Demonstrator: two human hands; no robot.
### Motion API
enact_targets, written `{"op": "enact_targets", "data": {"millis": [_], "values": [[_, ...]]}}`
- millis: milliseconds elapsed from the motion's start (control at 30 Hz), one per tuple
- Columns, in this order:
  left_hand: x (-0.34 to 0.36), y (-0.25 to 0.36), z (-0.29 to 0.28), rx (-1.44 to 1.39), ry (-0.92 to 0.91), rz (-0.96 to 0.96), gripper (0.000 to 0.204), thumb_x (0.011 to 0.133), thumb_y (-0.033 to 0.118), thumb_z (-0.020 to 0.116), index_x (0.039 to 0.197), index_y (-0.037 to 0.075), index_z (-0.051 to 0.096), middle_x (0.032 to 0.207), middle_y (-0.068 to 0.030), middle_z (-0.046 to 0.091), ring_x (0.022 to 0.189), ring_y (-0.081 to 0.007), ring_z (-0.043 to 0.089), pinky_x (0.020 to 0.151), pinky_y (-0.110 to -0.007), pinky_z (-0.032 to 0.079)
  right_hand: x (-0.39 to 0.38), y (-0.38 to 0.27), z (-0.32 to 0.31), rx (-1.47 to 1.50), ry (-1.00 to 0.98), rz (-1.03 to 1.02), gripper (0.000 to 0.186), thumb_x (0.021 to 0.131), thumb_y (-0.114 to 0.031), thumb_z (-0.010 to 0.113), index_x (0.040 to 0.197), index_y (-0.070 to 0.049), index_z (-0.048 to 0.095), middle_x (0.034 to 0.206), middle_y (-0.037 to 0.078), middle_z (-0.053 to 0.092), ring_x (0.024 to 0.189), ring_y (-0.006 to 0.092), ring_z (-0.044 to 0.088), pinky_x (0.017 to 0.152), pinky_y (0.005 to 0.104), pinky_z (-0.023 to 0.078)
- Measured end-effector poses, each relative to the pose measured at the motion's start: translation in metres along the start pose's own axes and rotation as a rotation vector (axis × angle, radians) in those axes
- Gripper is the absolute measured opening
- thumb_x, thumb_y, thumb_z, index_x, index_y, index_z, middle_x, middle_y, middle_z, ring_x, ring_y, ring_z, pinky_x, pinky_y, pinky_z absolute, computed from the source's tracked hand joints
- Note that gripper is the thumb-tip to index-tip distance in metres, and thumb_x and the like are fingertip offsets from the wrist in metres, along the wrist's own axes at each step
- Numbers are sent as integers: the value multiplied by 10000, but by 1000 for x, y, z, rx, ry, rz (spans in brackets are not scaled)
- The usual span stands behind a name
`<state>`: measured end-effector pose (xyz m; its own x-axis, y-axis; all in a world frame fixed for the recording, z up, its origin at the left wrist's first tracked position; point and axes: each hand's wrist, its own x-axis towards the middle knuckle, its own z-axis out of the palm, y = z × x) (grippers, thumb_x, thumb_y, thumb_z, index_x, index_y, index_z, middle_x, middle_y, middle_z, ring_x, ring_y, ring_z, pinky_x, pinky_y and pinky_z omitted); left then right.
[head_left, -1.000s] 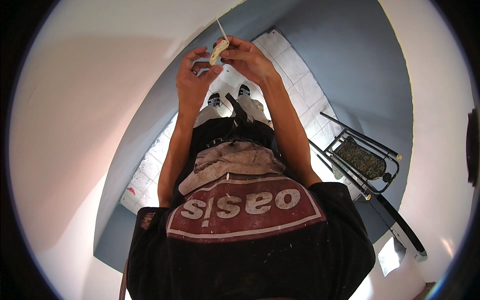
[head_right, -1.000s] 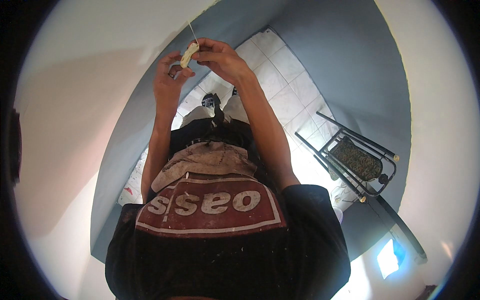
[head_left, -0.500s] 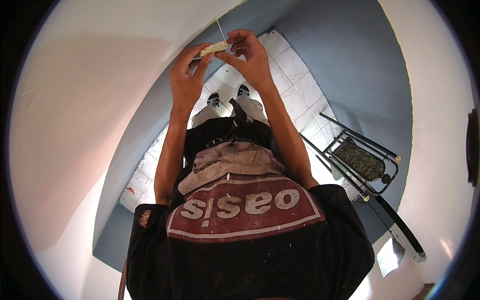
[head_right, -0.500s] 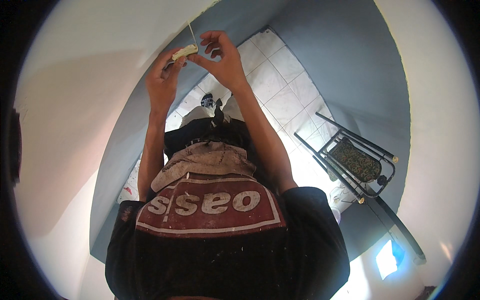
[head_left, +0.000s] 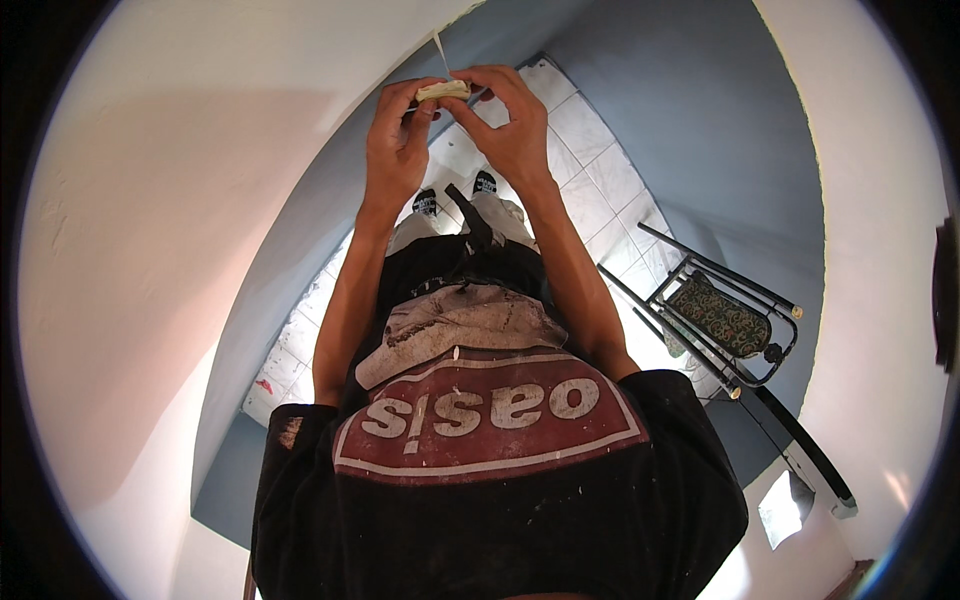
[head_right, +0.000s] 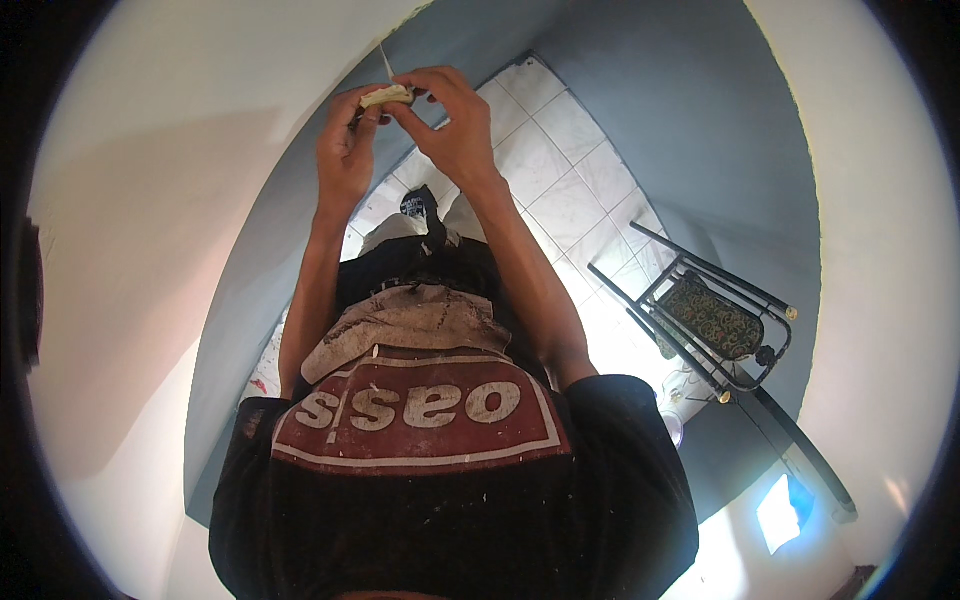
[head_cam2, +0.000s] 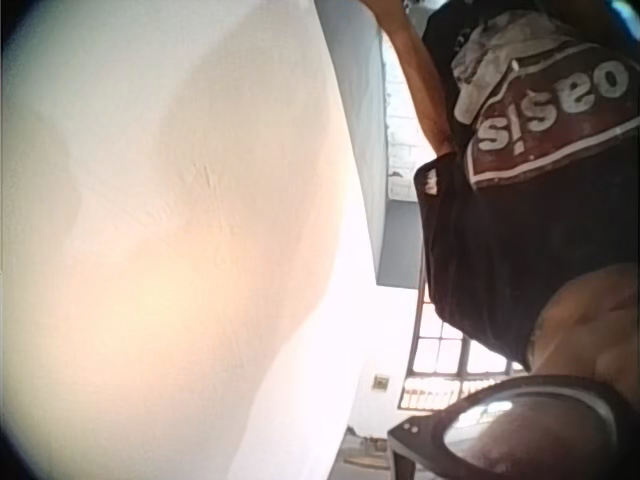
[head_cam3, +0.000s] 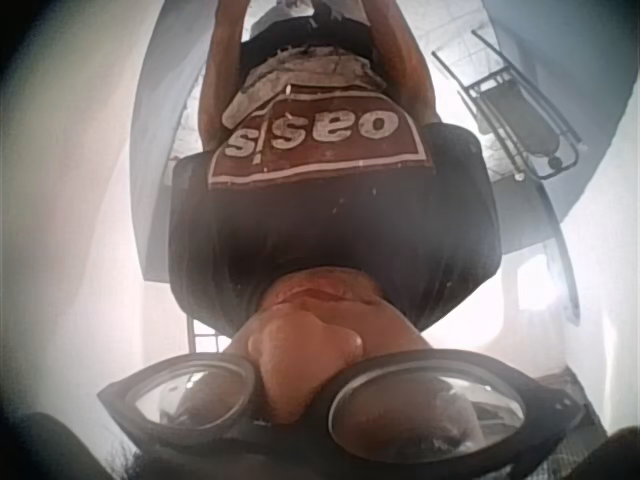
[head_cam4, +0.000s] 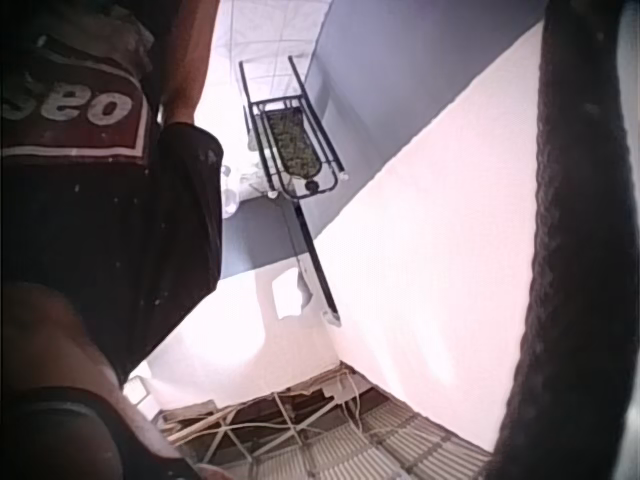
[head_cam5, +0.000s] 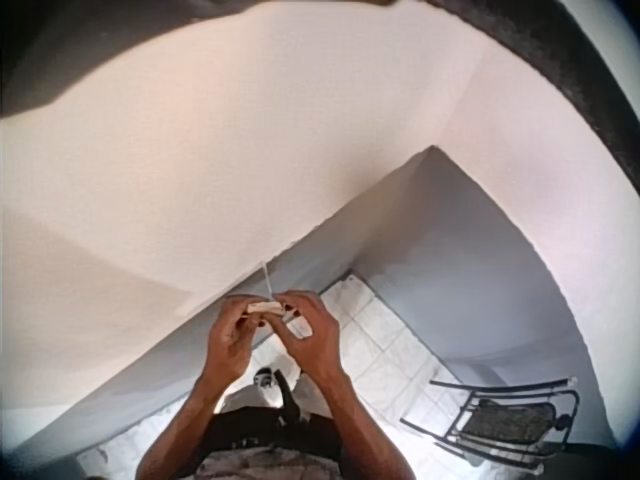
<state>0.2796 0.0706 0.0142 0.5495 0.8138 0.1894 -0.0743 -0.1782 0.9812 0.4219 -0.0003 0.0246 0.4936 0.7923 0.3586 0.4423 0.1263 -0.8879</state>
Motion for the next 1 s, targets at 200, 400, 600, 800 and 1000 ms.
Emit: {"op": "enact_targets", "data": {"millis": [200,400,600,800,1000], "values": [[-1,-6,5,-89,86,-179,306,1050,75,604,1334,-37,596,1233,-118,636,1147,-194,624,968,-318,538,-3,4,1,20,63,21,302,813,-68,864,1097,-46,764,1008,52,730,863,140,626,771,279,506],[4,-11,12,-663,-11,-468,426,1094,273,542,1375,-47,553,1269,-121,651,1201,-221,615,1032,-390,502,-5,0,9,57,163,55,247,799,-61,852,1025,-38,754,900,70,689,768,151,642,696,288,516],[11,-10,21,-988,-83,-627,483,1113,387,467,1386,2,569,1273,-90,643,1207,-219,588,1075,-409,436,-6,3,24,77,285,61,234,788,-48,859,929,-14,676,862,79,657,677,136,619,605,282,495],[16,-17,23,-1093,-117,-664,468,1108,377,481,1420,34,538,1288,-81,621,1219,-225,566,1064,-399,423,-7,-1,25,-11,314,64,265,784,-53,856,894,-15,618,858,81,619,655,146,624,574,281,490],[22,-20,23,-1147,-108,-630,393,1092,357,520,1316,39,575,1195,-84,617,1134,-226,572,1021,-396,451,-2,-10,20,-85,284,-13,283,784,-94,874,887,-21,621,878,87,617,699,163,638,580,298,502]]}}
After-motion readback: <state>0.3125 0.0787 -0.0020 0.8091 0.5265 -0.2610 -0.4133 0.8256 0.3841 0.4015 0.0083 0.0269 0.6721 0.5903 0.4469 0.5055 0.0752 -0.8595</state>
